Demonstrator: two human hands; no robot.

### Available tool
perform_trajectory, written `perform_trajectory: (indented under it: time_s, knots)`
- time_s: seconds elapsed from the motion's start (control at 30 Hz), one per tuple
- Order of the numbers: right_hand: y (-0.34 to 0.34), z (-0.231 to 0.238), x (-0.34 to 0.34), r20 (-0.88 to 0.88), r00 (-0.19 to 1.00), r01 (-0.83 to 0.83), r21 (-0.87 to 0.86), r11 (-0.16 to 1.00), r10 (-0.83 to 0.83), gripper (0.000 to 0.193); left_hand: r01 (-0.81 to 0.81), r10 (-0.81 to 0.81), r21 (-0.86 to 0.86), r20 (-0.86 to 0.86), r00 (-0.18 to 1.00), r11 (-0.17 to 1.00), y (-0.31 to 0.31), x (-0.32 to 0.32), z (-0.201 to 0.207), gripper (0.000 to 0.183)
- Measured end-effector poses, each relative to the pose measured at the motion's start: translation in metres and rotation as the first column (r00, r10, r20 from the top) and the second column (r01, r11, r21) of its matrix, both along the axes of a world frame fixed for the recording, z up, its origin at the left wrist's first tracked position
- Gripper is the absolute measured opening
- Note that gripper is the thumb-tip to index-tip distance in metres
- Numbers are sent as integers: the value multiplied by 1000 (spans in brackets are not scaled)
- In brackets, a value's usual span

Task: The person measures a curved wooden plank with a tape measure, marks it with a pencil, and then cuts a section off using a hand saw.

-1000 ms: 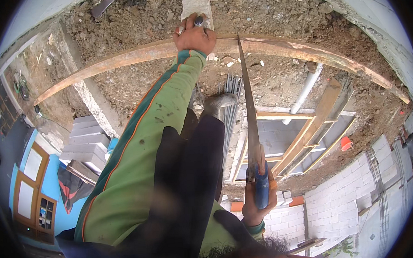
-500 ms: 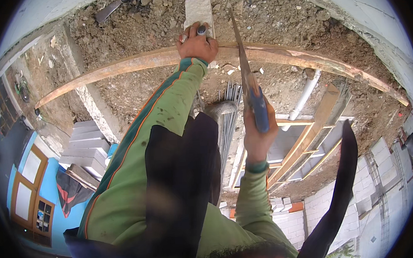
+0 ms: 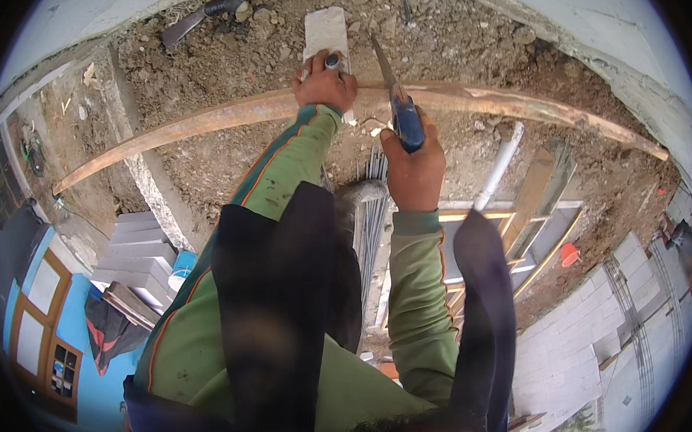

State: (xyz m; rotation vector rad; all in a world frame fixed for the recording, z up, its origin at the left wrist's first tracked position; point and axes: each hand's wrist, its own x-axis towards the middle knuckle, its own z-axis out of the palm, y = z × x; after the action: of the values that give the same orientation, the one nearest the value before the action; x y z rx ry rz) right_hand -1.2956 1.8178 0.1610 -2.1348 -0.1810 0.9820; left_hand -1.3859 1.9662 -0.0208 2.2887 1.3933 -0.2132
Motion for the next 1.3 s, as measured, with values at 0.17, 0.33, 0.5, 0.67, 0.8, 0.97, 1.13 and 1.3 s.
perform_trajectory:
  time_s: [0.17,0.33,0.5,0.67,0.8,0.97,1.13,1.3]
  knots:
    - [-123,155,-57,71,991,-112,-5,994,112,55,-142,137,99,59,989,985,-25,-29,0,49]
    - [-31,20,-11,119,992,-53,17,998,50,51,-51,37,95,142,989,994,-25,-12,-5,49]
    - [-92,107,-42,77,983,-164,-52,985,168,53,-141,61,-251,-299,952,958,-2,-18,-1,44]
    - [-106,96,-65,-20,996,89,37,995,-88,56,-78,68,147,75,995,986,-24,-23,1,52]
    - [-25,41,-21,45,997,-53,-139,989,60,50,-69,52,140,121,991,988,0,-6,-7,50]
    - [-118,150,-67,-35,999,39,61,997,-37,48,-118,113,93,55,992,989,-27,-37,-11,49]
    - [-34,39,-20,82,995,-55,26,998,53,46,-28,26,63,34,999,998,-24,-22,-2,53]
    - [-53,84,-29,81,970,-229,-28,973,231,50,-205,194,31,203,960,978,-32,-38,-47,53]
